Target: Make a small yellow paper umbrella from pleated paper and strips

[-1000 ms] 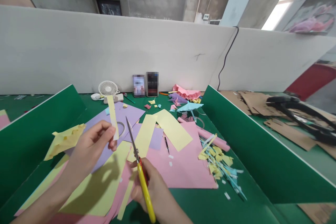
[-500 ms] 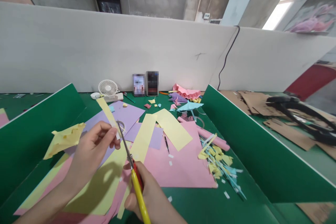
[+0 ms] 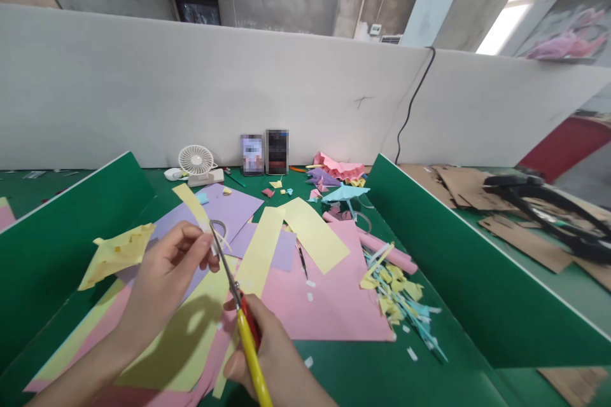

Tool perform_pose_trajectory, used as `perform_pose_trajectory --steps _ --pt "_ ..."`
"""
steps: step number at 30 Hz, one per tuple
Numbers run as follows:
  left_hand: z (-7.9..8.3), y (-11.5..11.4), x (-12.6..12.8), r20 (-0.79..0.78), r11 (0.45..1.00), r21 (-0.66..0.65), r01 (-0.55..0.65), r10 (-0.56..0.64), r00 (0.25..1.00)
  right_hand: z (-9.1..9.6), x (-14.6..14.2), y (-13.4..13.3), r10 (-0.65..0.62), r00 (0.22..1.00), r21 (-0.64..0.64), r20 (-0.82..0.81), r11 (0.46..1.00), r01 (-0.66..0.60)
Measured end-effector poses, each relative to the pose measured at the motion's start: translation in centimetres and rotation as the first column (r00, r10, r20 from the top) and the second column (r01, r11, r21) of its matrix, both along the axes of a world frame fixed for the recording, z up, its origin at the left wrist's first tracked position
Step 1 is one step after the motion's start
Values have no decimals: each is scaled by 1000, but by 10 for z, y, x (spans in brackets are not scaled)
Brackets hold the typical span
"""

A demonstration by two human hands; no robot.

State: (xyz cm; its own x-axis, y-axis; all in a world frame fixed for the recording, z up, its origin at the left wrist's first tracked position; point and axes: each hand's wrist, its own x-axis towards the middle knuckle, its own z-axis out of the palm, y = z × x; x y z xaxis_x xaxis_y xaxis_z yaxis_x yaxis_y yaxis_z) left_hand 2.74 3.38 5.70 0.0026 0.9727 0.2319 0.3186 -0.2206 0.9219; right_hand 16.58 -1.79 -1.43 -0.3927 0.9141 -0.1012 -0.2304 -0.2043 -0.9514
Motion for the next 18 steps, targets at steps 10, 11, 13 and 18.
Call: perform_pose_trajectory --steps 10,11,13,18 --pt "2 1 0 -3 1000 -4 31 -31 1000 -10 0 1 -38 999 48 -2 998 38" --pt "2 1 0 -4 1000 -1 28 -28 1000 -10 0 1 -48 999 57 3 997 47" --pt "2 0 -1 -5 1000 4 24 -24 1000 -10 0 2 -67 998 61 11 996 66" --pt "1 0 0 2 1000 8 19 -19 1000 -12 1 2 -34 999 15 16 999 34"
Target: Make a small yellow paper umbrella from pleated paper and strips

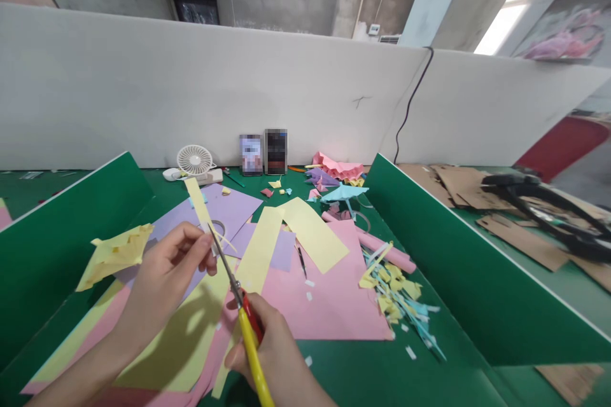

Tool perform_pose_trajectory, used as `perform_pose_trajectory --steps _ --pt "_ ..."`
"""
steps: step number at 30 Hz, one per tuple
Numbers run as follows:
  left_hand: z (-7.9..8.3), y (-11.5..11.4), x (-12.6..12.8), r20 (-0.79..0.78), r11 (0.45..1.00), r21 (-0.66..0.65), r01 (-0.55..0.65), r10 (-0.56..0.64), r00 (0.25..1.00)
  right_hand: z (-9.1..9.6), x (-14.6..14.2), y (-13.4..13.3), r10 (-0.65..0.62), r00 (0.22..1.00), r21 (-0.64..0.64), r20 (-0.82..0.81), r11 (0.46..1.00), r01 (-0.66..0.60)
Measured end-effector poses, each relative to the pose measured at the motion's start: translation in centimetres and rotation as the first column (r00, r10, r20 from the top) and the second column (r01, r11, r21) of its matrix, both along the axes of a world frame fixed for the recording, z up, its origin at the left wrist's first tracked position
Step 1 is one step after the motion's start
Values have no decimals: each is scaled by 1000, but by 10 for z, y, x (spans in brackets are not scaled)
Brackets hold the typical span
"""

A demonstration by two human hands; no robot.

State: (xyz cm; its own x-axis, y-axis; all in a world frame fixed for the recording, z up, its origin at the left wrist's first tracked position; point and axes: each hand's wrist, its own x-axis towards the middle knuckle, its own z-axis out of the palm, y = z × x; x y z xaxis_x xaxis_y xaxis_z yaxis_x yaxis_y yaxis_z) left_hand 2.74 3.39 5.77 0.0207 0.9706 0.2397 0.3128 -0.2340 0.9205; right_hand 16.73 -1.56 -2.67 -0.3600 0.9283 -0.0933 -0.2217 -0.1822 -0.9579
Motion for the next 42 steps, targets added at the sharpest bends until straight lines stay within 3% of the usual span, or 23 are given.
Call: perform_pose_trajectory --steps 11,17,30,42 --pt "-1 0 3 22 999 -17 -29 30 999 7 1 -1 29 998 39 58 999 -31" --pt "-2 0 1 -7 999 -11 -33 33 999 8 2 -1 39 999 -17 18 999 -38" --pt "-3 0 2 -5 1000 -15 -20 20 1000 11 -1 1 -69 997 -60 23 996 70" --pt "0 3 1 36 1000 -11 13 -13 999 10 -1 0 -42 999 -66 7 997 42"
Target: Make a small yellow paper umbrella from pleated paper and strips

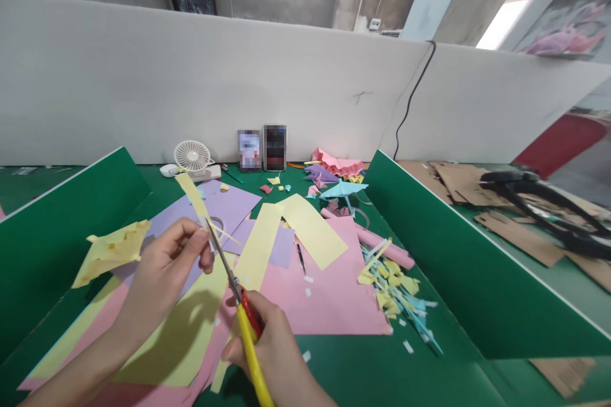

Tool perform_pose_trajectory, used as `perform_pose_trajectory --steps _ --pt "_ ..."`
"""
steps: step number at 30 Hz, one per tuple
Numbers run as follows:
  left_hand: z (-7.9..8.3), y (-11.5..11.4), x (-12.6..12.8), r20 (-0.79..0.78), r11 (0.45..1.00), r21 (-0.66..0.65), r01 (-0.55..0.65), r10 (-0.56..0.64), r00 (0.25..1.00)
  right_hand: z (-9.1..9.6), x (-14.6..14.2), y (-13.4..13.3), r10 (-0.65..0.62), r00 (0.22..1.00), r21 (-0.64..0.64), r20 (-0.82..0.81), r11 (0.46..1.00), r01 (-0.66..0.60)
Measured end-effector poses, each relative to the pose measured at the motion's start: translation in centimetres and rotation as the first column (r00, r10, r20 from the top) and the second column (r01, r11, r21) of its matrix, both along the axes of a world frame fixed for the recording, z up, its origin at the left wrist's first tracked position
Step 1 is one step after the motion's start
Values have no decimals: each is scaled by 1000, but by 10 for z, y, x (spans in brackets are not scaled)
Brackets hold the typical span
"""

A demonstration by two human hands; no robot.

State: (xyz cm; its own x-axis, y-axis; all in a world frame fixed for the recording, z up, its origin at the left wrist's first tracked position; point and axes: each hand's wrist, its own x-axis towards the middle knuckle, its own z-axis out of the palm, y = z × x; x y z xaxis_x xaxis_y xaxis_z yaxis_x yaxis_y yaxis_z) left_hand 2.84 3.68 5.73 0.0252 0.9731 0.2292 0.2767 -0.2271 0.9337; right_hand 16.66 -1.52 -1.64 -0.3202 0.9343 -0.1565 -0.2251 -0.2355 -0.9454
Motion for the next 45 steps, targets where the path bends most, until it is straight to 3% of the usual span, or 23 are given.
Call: perform_pose_trajectory --steps 5,12,23,30,39,45 --pt "-2 0 0 -10 1000 -1 -5 5 1000 -1 -2 -1 -25 999 -2 27 1000 25" --pt "-1 0 1 -10 1000 -27 -10 9 1000 -10 -3 -2 -21 998 -17 -64 1000 20" --pt "-2 0 -1 -35 1000 -28 -7 6 999 4 -2 -1 -44 995 -28 94 998 47" --pt "-1 0 -1 -64 1000 -20 3 -4 998 3 -1 -1 -47 993 -67 105 996 55" --pt "1 -1 -4 -173 1000 10 12 -10 985 2 -1 -4 -50 996 -22 67 998 52" --pt "4 -2 -5 -152 998 14 66 -63 986 -4 -2 -6 14 1000 46 27 999 -15"
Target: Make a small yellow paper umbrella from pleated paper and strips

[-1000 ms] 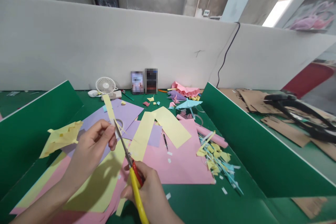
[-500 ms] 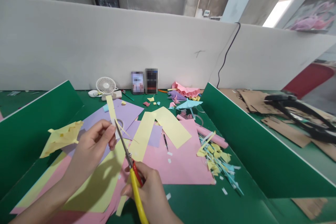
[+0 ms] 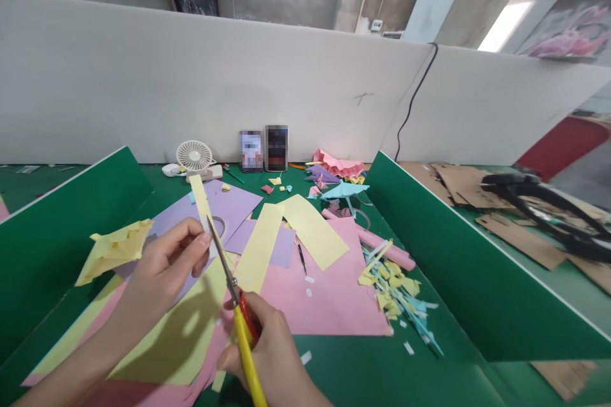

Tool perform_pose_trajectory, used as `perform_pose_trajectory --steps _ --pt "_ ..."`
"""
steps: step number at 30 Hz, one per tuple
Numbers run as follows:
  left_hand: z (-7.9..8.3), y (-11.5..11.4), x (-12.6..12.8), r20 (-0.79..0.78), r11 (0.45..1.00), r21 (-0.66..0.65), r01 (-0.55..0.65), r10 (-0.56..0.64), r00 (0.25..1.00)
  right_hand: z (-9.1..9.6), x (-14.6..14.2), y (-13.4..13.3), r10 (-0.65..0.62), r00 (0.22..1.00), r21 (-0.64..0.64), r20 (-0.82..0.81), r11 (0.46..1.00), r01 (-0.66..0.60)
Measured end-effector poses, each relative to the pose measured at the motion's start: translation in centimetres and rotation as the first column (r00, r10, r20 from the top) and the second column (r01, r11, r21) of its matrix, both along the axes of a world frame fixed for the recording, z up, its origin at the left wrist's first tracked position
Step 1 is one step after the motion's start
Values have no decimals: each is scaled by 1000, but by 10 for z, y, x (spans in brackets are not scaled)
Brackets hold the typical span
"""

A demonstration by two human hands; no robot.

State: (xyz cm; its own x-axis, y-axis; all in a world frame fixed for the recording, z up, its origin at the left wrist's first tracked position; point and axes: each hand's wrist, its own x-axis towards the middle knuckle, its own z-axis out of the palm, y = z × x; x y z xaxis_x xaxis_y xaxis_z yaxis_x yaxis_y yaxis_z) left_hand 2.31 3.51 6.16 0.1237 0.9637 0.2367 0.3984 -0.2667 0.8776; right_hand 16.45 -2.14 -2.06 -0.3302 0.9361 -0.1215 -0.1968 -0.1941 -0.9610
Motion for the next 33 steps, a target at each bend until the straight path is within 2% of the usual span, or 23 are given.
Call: perform_pose_trajectory --steps 8,15,25,29,33 --pt "2 -1 0 8 999 -34 35 -35 999 10 2 4 -3 996 1 87 1000 3" --pt "3 -2 1 17 998 -41 43 -42 999 9 -1 5 -33 999 -64 13 997 33" --pt "4 -6 1 28 998 -36 51 -50 998 17 -1 6 -63 996 -118 70 991 71" --pt "6 -4 -1 52 994 -13 104 -104 993 17 -1 6 -68 996 -171 58 982 77" --pt "8 -2 -5 89 1000 10 27 -28 996 15 -1 6 -52 994 -156 96 985 67"
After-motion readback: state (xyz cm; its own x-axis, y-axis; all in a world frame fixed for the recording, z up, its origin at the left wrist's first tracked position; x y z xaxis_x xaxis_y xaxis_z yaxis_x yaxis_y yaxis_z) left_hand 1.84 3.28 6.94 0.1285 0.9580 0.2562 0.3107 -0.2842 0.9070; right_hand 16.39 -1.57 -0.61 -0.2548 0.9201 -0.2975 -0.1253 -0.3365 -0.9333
